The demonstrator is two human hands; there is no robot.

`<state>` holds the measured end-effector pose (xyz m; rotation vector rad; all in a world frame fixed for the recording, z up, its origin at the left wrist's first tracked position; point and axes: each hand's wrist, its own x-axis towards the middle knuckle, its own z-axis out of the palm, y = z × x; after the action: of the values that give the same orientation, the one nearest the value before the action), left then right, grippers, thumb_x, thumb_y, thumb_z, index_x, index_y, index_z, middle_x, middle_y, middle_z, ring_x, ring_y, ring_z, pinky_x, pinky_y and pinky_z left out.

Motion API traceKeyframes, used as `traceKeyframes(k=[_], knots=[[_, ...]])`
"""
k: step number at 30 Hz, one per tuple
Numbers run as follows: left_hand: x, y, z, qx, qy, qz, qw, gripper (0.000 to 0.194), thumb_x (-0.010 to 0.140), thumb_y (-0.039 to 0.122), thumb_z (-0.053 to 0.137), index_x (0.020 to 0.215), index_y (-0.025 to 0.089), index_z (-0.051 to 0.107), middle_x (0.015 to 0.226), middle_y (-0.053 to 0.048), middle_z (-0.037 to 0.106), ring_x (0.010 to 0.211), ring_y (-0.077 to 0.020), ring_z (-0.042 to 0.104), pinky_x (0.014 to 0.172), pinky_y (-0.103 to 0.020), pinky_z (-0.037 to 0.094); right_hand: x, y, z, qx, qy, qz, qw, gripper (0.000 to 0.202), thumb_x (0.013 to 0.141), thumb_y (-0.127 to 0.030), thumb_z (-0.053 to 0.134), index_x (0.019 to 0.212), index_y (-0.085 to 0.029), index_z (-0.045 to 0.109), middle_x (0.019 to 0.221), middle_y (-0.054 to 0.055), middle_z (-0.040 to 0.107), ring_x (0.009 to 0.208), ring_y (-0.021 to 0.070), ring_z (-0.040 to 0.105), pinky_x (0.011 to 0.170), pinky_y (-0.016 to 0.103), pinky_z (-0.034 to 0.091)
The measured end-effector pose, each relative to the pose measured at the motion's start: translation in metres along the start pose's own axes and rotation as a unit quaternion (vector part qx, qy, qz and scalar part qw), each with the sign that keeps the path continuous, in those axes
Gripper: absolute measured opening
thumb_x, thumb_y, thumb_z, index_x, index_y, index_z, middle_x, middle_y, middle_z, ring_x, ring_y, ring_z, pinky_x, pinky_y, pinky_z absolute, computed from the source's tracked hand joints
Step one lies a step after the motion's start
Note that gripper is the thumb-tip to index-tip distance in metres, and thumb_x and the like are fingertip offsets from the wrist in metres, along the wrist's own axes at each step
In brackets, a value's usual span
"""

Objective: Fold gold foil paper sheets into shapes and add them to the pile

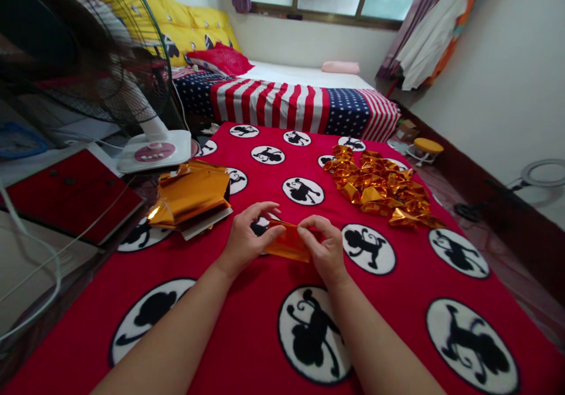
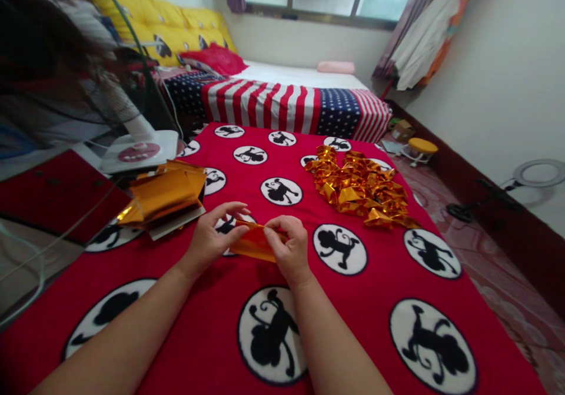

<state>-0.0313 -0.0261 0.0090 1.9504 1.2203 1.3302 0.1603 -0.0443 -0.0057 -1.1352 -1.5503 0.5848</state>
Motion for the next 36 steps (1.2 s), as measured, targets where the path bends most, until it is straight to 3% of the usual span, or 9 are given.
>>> traceKeyframes(k=[2,5,15,36], knots=[[-0.001,-0.001,0.007,-0.018,-0.025,-0.017,0.999,0.016,0.081,0.029,0.069,0.092,0.018,0.071,0.087,-0.004,0.075,0.078,-0.0160,0.068,0.074,-0.025,0.049,-0.001,-0.003,0.003,-0.006,-0.007,-0.007,1.000,0.011,0.084,-0.023,0.062,0.073,-0.022,0.063,0.072,0.000,0.063,0.072,0.0171,0.059,0.070,0.030,0.043],[-0.003,-0.003,0.012,-0.015,-0.023,-0.029,0.999,0.018,0.083,0.033,0.068,0.076,0.017,0.072,0.076,-0.004,0.074,0.071,-0.0157,0.067,0.070,-0.025,0.050,0.000,-0.005,0.005,-0.050,-0.012,-0.033,0.998,0.010,0.083,-0.021,0.062,0.073,-0.021,0.063,0.070,0.000,0.064,0.069,0.0163,0.058,0.072,0.031,0.042],[-0.002,-0.006,0.000,0.038,0.005,-0.002,0.999,0.011,0.082,0.026,0.068,0.074,0.020,0.074,0.073,-0.001,0.075,0.067,-0.0136,0.067,0.071,-0.023,0.049,0.006,0.004,0.003,-0.215,-0.060,-0.143,0.964,0.013,0.083,-0.016,0.058,0.071,-0.021,0.061,0.066,-0.001,0.065,0.065,0.0147,0.056,0.085,0.036,0.039],[0.002,-0.010,0.001,-0.031,0.035,-0.095,0.994,0.015,0.078,0.028,0.068,0.073,0.017,0.077,0.067,-0.002,0.075,0.055,-0.0133,0.064,0.052,-0.020,0.047,0.009,0.016,-0.005,-0.220,-0.047,-0.119,0.967,0.016,0.084,-0.015,0.055,0.072,-0.022,0.063,0.071,0.000,0.070,0.068,0.0164,0.061,0.088,0.037,0.041]])
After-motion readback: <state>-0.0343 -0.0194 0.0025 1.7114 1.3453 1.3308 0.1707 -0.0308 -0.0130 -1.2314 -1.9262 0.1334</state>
